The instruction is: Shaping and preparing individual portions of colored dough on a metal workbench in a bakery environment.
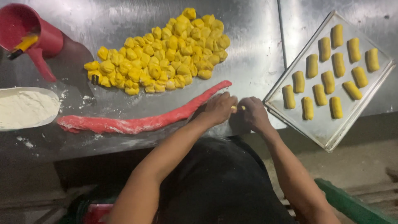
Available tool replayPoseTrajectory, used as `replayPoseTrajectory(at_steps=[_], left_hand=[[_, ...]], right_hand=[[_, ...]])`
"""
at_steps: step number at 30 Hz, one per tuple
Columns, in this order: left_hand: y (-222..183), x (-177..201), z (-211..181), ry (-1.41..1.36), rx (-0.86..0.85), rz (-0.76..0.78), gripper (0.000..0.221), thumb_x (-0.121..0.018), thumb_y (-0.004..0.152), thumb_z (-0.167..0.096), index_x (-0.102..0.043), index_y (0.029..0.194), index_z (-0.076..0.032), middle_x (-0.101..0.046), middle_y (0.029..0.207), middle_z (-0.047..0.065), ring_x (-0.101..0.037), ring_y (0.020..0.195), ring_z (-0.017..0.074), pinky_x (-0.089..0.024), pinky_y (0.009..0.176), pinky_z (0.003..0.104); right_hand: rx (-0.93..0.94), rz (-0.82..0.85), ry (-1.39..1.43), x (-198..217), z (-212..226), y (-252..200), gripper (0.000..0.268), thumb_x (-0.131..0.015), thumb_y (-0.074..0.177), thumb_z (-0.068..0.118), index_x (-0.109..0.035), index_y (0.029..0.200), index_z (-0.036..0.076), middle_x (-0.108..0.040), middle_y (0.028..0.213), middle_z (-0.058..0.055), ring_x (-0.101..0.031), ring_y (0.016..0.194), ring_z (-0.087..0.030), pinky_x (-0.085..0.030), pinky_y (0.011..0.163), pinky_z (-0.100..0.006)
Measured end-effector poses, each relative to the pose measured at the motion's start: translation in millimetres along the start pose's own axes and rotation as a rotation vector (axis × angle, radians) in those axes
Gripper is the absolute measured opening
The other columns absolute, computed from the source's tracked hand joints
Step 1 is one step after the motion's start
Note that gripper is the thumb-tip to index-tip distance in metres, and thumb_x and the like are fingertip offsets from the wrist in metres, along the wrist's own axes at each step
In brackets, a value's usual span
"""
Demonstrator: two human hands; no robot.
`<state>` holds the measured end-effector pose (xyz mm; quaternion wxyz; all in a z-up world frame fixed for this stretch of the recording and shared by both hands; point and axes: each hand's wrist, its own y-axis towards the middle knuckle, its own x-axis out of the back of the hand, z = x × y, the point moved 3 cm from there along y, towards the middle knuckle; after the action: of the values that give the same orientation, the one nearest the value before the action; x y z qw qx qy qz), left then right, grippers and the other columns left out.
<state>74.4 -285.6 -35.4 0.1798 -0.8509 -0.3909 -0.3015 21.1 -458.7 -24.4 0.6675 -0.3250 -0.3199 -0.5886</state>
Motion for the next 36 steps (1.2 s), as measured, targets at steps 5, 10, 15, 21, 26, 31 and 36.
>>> replayPoseTrajectory(at_steps=[5,10,15,21,26,31,36], left_hand=[[1,-10,8,0.061,-0.035,-0.077,0.024,-0.073,0.088,-0.022,-0.058,0.106,-0.016,-0.060,0.106,0.011,-0.062,0.106,0.0349,-0.048,0.085,0.053],[10,-4,9,0.042,0.027,0.000,0.025,-0.074,0.086,-0.024,-0.058,0.104,-0.016,-0.061,0.107,0.011,-0.061,0.107,0.0358,-0.048,0.085,0.053],[8,-3,16,-0.004,0.035,-0.007,0.025,-0.074,0.086,-0.021,-0.061,0.106,-0.017,-0.063,0.111,0.011,-0.061,0.111,0.0349,-0.048,0.089,0.051],[-2,4,6,-0.052,0.014,0.035,0.019,-0.078,0.086,-0.027,-0.070,0.103,-0.022,-0.064,0.108,0.010,-0.062,0.110,0.0331,-0.050,0.091,0.048],[-6,-7,8,0.088,-0.077,-0.068,0.026,-0.075,0.086,-0.021,-0.068,0.110,-0.013,-0.061,0.109,0.010,-0.062,0.109,0.0329,-0.051,0.086,0.049],[-5,-10,9,0.080,-0.149,-0.100,0.030,-0.075,0.081,-0.020,-0.067,0.109,-0.013,-0.060,0.107,0.011,-0.059,0.108,0.0336,-0.051,0.084,0.050],[-18,-18,17,0.206,-0.072,-0.101,0.025,-0.069,0.087,-0.009,-0.066,0.112,-0.013,-0.062,0.112,0.011,-0.060,0.112,0.0328,-0.053,0.088,0.048]], right_hand=[[0.048,-0.046,0.030,2,7,-6,0.020,-0.066,0.090,0.006,-0.069,0.110,0.008,-0.066,0.102,-0.014,-0.061,0.100,-0.036,-0.050,0.087,-0.046],[-0.076,0.030,0.074,10,35,-1,0.029,-0.079,0.081,0.021,-0.069,0.106,0.008,-0.064,0.094,-0.013,-0.061,0.087,-0.034,-0.050,0.078,-0.045],[-0.075,-0.138,-0.101,-8,22,-7,0.020,-0.070,0.089,0.008,-0.071,0.109,0.013,-0.068,0.101,-0.011,-0.063,0.099,-0.033,-0.051,0.084,-0.045],[-0.063,-0.008,0.165,13,23,-10,0.019,-0.074,0.084,0.010,-0.073,0.102,0.015,-0.071,0.102,-0.011,-0.068,0.095,-0.032,-0.054,0.081,-0.043],[-0.148,-0.112,-0.086,-9,27,-10,0.024,-0.066,0.087,0.002,-0.071,0.110,0.008,-0.068,0.102,-0.018,-0.064,0.100,-0.038,-0.051,0.086,-0.045],[0.176,-0.115,0.019,-2,17,-15,0.041,-0.058,0.079,-0.004,-0.072,0.115,0.011,-0.069,0.109,-0.017,-0.063,0.103,-0.038,-0.052,0.090,-0.047],[0.007,-0.050,-0.256,-13,59,-16,0.043,-0.063,0.082,0.007,-0.061,0.124,0.005,-0.062,0.130,-0.014,-0.057,0.119,-0.038,-0.047,0.097,-0.049]])
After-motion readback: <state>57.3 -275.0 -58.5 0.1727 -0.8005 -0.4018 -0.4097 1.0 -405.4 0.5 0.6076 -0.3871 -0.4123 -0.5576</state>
